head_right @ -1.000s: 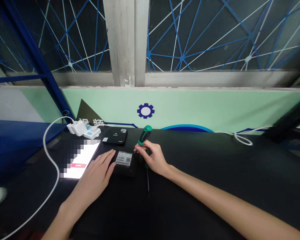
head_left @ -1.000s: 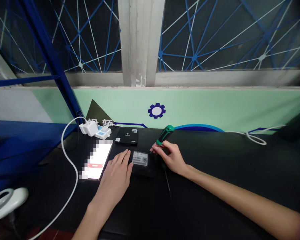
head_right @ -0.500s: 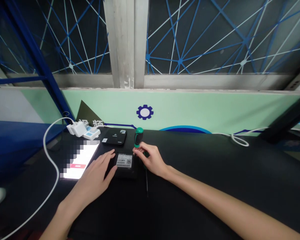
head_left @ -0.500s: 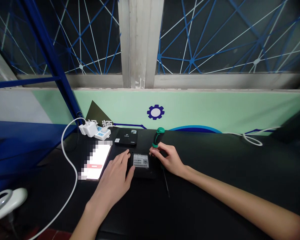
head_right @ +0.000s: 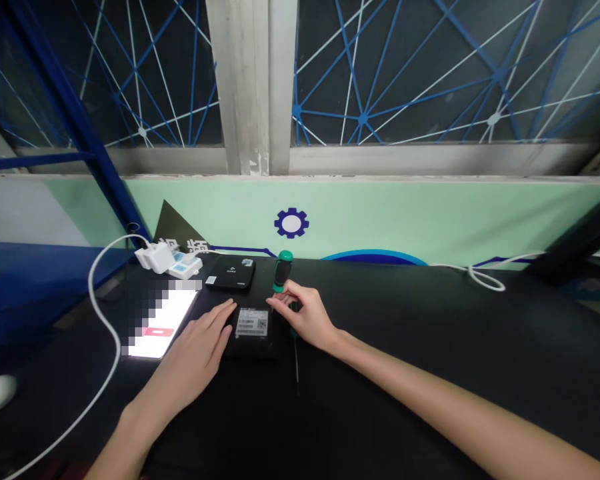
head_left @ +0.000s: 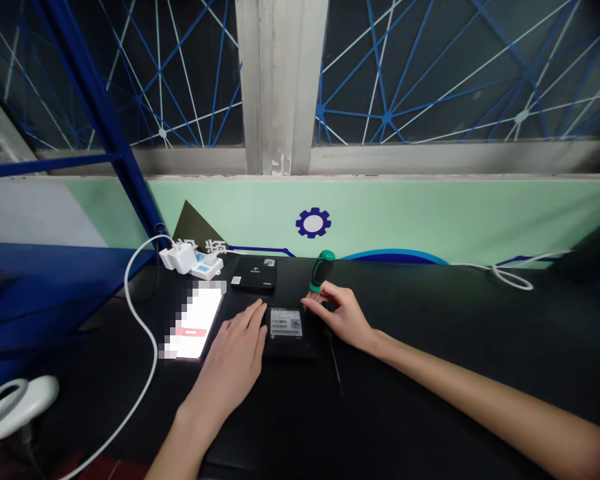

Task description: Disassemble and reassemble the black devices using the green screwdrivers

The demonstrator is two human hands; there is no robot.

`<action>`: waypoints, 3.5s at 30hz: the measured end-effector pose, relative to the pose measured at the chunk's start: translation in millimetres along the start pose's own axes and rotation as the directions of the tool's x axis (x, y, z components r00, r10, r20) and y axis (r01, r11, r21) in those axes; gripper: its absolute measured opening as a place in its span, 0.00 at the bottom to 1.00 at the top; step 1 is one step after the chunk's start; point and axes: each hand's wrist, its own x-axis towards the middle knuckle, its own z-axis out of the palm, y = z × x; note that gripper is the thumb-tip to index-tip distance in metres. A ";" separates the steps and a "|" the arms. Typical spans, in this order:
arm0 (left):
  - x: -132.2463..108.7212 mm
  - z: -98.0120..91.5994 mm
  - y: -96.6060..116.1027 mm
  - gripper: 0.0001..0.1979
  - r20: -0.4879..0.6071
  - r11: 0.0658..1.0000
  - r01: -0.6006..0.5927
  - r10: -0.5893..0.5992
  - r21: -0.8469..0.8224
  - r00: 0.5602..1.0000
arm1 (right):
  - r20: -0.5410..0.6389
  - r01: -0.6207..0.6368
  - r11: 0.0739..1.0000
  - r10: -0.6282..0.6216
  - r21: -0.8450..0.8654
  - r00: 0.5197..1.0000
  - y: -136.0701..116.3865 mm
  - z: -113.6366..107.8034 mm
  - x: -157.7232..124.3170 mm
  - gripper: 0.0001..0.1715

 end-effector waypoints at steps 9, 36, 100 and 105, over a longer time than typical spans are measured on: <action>-0.7 3.2 -2.7 0.22 -0.034 1.000 -0.022 0.023 0.006 0.999 | 0.083 -0.053 0.993 0.045 0.102 0.996 -6.8 -2.5 -2.3 0.15; 0.0 2.7 -1.5 0.22 -0.037 1.000 -0.030 0.031 0.005 0.999 | 0.020 -0.069 0.990 0.067 0.121 0.998 -3.7 -0.1 -0.5 0.17; 0.3 3.9 -1.8 0.22 -0.042 0.999 -0.033 0.034 0.038 0.999 | 0.101 -0.022 0.994 0.012 0.106 0.995 -6.8 -2.9 0.5 0.11; 0.4 4.1 -2.4 0.22 -0.060 0.998 -0.054 0.056 0.033 0.997 | 0.076 -0.047 0.995 0.041 0.083 0.996 -3.5 -2.2 0.6 0.13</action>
